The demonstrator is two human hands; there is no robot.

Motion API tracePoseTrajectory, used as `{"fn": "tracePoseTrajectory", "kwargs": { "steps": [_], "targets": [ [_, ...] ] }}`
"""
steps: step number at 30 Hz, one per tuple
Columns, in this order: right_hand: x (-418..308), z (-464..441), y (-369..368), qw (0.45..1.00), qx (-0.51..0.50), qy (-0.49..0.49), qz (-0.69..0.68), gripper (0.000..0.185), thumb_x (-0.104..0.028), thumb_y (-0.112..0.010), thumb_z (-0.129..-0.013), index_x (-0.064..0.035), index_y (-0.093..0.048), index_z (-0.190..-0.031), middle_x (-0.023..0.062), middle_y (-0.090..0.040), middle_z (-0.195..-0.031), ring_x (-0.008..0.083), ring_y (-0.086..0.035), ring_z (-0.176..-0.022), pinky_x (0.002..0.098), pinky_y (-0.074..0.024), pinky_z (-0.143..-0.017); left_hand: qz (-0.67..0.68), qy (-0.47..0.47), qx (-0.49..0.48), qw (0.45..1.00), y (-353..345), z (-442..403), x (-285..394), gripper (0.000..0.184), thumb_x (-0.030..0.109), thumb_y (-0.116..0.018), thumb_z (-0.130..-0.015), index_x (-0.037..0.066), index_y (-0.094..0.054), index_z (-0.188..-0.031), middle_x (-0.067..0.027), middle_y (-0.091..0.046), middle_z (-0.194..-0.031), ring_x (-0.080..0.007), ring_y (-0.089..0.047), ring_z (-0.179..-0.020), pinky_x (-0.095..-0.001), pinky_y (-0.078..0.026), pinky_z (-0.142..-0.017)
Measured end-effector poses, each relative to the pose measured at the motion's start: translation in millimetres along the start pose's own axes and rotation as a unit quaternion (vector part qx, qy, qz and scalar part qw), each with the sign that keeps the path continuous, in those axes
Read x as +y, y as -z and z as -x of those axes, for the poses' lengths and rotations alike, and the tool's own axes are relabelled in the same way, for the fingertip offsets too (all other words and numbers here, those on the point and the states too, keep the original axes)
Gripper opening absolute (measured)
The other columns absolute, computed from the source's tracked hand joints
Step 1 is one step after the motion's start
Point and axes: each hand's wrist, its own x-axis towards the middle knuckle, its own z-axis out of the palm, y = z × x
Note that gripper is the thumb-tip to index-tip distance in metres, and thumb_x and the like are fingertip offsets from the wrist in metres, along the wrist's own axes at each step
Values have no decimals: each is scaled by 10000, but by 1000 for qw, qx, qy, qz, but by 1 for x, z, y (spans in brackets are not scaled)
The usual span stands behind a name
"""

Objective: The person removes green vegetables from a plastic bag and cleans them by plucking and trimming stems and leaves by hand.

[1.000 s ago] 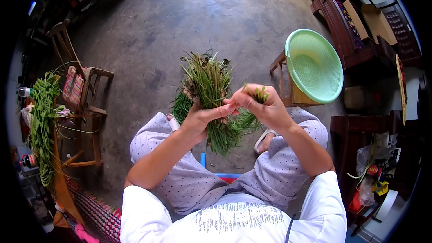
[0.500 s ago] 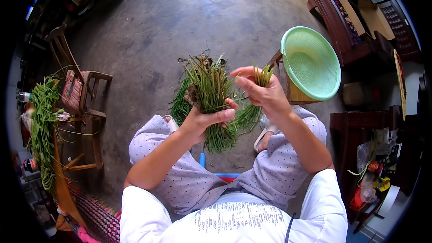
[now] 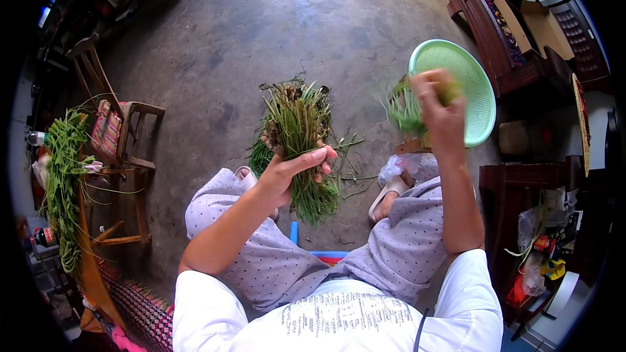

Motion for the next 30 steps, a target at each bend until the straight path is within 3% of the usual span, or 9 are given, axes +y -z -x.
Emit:
{"fn": "tracePoseTrajectory", "kwargs": {
  "steps": [1,4,6,10,16,20,26,28,30],
  "targets": [
    [-1,3,-7,993,-96,-65,-19,105,-152,-643,-840,-73,-583,-872,-73,-428,-592,19,-365,-508,181,-273,-441,8,-2,-3,1000,-1,0,0,222,172,-657,-810,48,-569,-971,-62,-620,-932,-98,-576,-740,-234,-456,-609],
    [0,20,-25,984,-164,-60,24,105,-144,-649,-836,-46,-613,-848,-71,-452,-603,19,-385,-533,190,-301,-466,-39,-2,-45,998,1,-2,-1,314,120,-636,-811,89,-476,-1080,-87,-600,-937,-120,-567,-699,-240,-468,-569],
    [2,27,-38,969,-233,-34,-68,132,-143,-646,-840,-14,-632,-863,-76,-439,-599,19,-377,-538,202,-308,-472,-48,6,-45,998,-3,-2,-1,316,125,-643,-804,83,-481,-1071,-88,-601,-926,-118,-564,-678,-240,-467,-560],
    [-5,30,-43,947,-285,-95,-110,196,-182,-649,-848,-17,-628,-951,-108,-415,-631,-9,-321,-556,188,-230,-464,-68,24,-45,996,-11,-1,0,278,159,-670,-797,48,-537,-1015,-83,-622,-899,-87,-547,-648,-230,-455,-550],
    [6,28,-45,940,-297,-102,-136,116,-155,-633,-855,-42,-605,-858,-105,-400,-607,-13,-307,-517,182,-229,-446,-45,23,-44,998,-11,1,4,309,152,-663,-799,47,-525,-1055,-108,-621,-901,-97,-550,-634,-233,-452,-541],
    [-2,18,-32,934,-201,-181,-232,113,-171,-619,-858,-81,-561,-824,-83,-418,-614,-2,-327,-459,181,-232,-385,-34,15,-43,998,-10,0,6,325,151,-657,-803,48,-512,-1075,-103,-624,-887,-103,-553,-629,-236,-452,-546],
    [2,-5,-6,938,-36,-127,-320,90,-154,-594,-877,-95,-552,-824,-70,-415,-599,-4,-317,-444,167,-226,-369,-7,48,-11,999,-6,-1,5,295,166,-642,-821,54,-519,-1064,-85,-627,-836,-105,-566,-637,-231,-454,-549],
    [1,-10,0,948,139,-9,-286,83,-143,-582,-885,-97,-545,-827,-65,-415,-597,0,-319,-443,162,-223,-377,0,81,133,988,-3,-6,4,266,188,-609,-851,59,-521,-1066,-49,-602,-798,-104,-567,-629,-220,-474,-535],
    [-3,-10,6,954,149,14,-261,87,-145,-586,-883,-97,-541,-827,-66,-417,-599,-1,-318,-446,164,-224,-380,68,62,229,969,17,-16,-6,153,219,-638,-840,100,-554,-885,-4,-577,-726,-90,-569,-612,-229,-488,-518]
  ]
}}
